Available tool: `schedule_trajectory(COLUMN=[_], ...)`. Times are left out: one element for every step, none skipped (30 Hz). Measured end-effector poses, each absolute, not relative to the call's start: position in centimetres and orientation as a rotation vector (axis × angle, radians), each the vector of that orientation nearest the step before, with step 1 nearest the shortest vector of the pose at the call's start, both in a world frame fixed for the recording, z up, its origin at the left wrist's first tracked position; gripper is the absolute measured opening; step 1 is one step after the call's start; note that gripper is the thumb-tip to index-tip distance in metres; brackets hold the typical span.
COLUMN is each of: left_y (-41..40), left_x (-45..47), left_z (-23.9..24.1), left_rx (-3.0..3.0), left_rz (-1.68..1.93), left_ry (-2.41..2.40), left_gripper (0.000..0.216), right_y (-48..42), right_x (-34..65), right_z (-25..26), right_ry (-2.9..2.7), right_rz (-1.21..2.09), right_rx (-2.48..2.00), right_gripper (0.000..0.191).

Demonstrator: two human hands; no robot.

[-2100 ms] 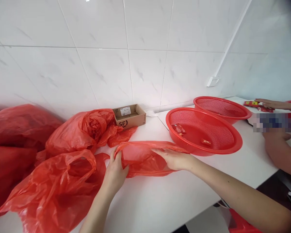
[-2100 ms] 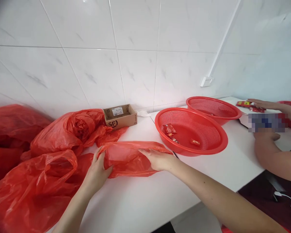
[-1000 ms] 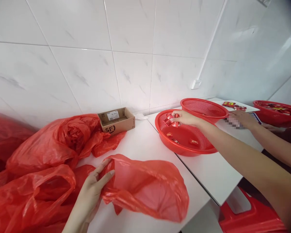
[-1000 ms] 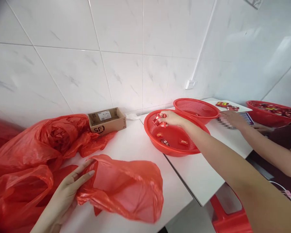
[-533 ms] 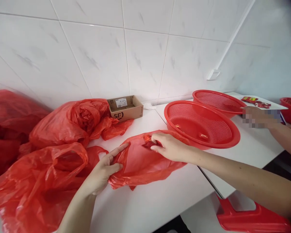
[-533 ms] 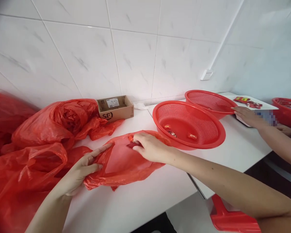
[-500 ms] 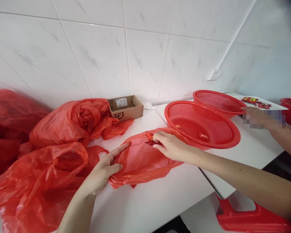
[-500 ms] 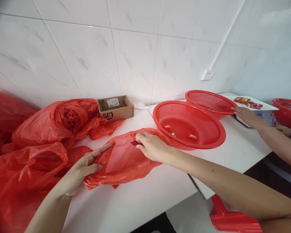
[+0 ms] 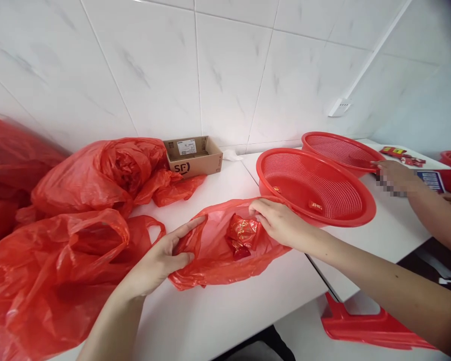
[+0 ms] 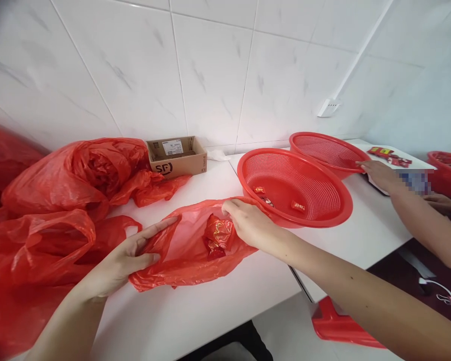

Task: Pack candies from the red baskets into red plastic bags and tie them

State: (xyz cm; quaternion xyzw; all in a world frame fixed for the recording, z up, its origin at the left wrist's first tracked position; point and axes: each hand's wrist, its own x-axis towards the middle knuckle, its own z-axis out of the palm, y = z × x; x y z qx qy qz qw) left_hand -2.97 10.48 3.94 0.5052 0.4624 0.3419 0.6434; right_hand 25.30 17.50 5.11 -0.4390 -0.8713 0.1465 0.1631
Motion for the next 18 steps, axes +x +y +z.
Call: schedule_trajectory(left_y=[10.5, 10.5, 10.5, 10.5, 10.5, 10.6, 10.6, 10.6, 10.7, 10.7, 10.7, 10.7, 10.6, 10.6, 10.6, 10.6, 10.6, 10.6], left_x=[-3.0, -3.0, -3.0, -2.9, -2.9, -2.9, -2.9, -2.9, -3.0, -3.0, -3.0, -3.1, -3.1, -3.1, -3.1, -3.1, -3.1, -3.1], left_z=[4.0, 4.0, 4.0, 3.9, 3.9, 3.8, 3.7, 3.5, 3.4, 3.3, 3.2, 3.2, 3.1, 3.0, 3.0, 2.9, 2.9, 2.9], left_rx=[1.161, 1.170, 1.179, 1.189, 1.198, 1.208, 1.219, 1.232, 1.243, 1.255, 1.266, 1.279, 1.297, 1.317, 1.338, 1.360, 1.380, 1.395], left_rz=[0.756, 0.744, 0.737, 0.736, 0.743, 0.756, 0.773, 0.793, 0.809, 0.819, 0.823, 0.825, 0.826, 0.827, 0.826, 0.826, 0.824, 0.820], left_ry=[1.044, 1.040, 1.039, 1.042, 1.046, 1.052, 1.056, 1.055, 1.048, 1.038, 1.026, 1.014, 1.004, 0.998, 0.994, 0.992, 0.991, 0.992], left_gripper=[0.074, 0.074, 0.074, 0.074, 0.074, 0.073, 0.073, 0.072, 0.072, 0.071, 0.070, 0.070, 0.070, 0.071, 0.071, 0.071, 0.072, 0.072], right_y=[17.3, 17.0, 16.8, 16.7, 16.8, 17.1, 17.7, 18.6, 19.7, 21.0, 22.2, 23.3, 24.2, 24.9, 25.2, 25.3, 25.1, 24.9], right_x=[25.3, 25.2, 25.2, 25.2, 25.3, 25.6, 26.2, 27.0, 28.0, 29.1, 30.3, 31.6, 32.7, 33.6, 34.3, 34.9, 35.2, 35.3], right_z=[5.1, 5.3, 5.6, 6.1, 6.8, 7.6, 8.4, 9.1, 9.6, 9.8, 9.8, 9.5, 8.9, 8.2, 7.4, 6.7, 6.0, 5.4], right_ry=[-2.501, -2.517, -2.525, -2.514, -2.477, -2.413, -2.333, -2.256, -2.199, -2.173, -2.190, -2.235, -2.297, -2.350, -2.381, -2.388, -2.381, -2.367], right_rz=[0.391, 0.381, 0.389, 0.416, 0.450, 0.472, 0.464, 0.425, 0.367, 0.302, 0.274, 0.313, 0.412, 0.532, 0.644, 0.724, 0.735, 0.694], right_rx=[-1.275, -1.292, -1.297, -1.294, -1.290, -1.294, -1.314, -1.358, -1.432, -1.532, -1.664, -1.817, -1.943, -2.023, -2.062, -2.072, -2.056, -2.031], right_gripper=[0.023, 0.024, 0.024, 0.022, 0.021, 0.019, 0.017, 0.016, 0.016, 0.021, 0.030, 0.044, 0.057, 0.064, 0.065, 0.062, 0.058, 0.056])
